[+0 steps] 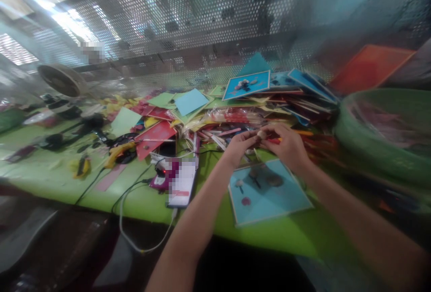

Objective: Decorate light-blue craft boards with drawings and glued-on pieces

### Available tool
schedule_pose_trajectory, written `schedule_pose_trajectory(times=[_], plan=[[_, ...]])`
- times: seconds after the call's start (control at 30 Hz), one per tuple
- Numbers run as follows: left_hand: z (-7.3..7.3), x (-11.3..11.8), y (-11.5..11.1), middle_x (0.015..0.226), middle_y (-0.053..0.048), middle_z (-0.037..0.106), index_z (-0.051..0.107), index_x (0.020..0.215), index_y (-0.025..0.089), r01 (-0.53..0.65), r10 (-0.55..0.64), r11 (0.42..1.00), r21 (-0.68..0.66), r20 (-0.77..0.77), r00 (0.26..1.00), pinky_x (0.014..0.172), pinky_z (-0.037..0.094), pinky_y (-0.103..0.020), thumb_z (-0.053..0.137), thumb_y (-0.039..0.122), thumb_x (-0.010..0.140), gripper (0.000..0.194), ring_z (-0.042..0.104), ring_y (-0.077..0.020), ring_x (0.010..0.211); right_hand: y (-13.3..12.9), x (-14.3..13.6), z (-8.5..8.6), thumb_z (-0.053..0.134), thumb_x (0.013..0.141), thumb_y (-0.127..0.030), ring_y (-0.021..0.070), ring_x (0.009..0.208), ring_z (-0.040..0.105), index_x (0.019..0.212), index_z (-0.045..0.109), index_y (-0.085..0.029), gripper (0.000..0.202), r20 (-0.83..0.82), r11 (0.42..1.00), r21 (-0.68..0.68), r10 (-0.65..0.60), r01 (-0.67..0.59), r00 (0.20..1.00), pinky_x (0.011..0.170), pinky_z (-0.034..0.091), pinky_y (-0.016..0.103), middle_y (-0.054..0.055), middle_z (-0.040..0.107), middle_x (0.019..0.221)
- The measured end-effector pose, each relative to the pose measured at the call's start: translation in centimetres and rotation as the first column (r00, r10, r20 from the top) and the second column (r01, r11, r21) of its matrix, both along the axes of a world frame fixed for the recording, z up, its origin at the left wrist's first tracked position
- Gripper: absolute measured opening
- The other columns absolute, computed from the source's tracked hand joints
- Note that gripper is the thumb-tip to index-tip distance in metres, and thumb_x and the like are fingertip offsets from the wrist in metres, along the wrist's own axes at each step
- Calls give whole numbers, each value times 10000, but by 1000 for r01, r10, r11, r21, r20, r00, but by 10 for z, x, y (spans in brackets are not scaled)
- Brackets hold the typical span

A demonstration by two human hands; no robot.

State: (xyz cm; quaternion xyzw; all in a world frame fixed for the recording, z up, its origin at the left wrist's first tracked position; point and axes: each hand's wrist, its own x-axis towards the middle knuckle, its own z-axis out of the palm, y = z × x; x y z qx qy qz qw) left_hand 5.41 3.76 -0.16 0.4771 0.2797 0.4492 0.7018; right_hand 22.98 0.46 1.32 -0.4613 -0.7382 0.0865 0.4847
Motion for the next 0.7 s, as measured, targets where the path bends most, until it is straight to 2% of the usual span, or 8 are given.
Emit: schedule_pose_trajectory(times=[0.2,0.33,0.4,0.47,0.5,0.57,0.6,0.7], plan=[[0,-1,-1,878,-34,745,757,915,151,-56,61,995,86,-61,996,828,491,-283,941,427,610,450,645,-133,798,-1,0,-2,732,864,-251,275,964,694,1058,715,-256,195,48,1000,10,-9,9,999,863,549,424,76,745,1015],[-3,-5,6,771,0,690,677,801,154,-99,123,982,158,-146,982,737,457,-259,941,463,596,455,608,-116,731,-1,0,1,737,857,-254,283,968,689,1020,718,-260,165,81,1000,26,-11,9,997,869,547,434,78,740,998],[-4,-8,9,732,18,664,650,759,158,-81,116,980,184,-193,974,703,435,-246,943,481,594,467,585,-104,704,-4,0,5,749,850,-269,293,992,684,1000,726,-253,153,100,1000,4,-10,10,995,885,544,444,91,739,1010],[-1,-13,11,733,18,655,638,743,159,-49,94,979,200,-225,970,730,448,-250,924,493,652,449,595,-108,726,-9,0,12,763,846,-305,299,1010,676,987,733,-246,156,117,999,-34,1,3,993,901,539,453,100,737,1023],[1,-15,12,751,12,659,635,750,161,-75,116,978,193,-213,970,747,458,-258,881,511,725,429,609,-114,744,-12,0,17,772,843,-322,297,1012,672,985,735,-243,167,117,999,-51,9,-3,993,914,535,455,100,737,1020],[6,-21,13,817,-9,684,645,806,167,-185,211,971,151,-179,961,790,484,-281,746,531,886,386,650,-139,812,-18,-1,27,795,832,-350,291,1027,665,960,735,-243,177,108,995,-88,52,-43,993,953,518,460,94,737,1014],[9,-24,14,860,-22,700,652,841,164,-230,249,965,125,-168,954,831,495,-295,683,506,949,360,664,-150,858,-22,-2,32,798,829,-371,288,1022,663,940,740,-252,173,110,983,-157,114,-96,987,940,523,455,92,734,1018],[16,-30,15,855,-38,710,635,855,153,-324,336,942,88,-192,922,903,498,-324,580,386,1039,302,641,-141,848,-35,-10,40,808,807,-471,294,1039,667,944,750,-281,241,60,850,-376,420,-369,906,927,531,451,85,735,1045]])
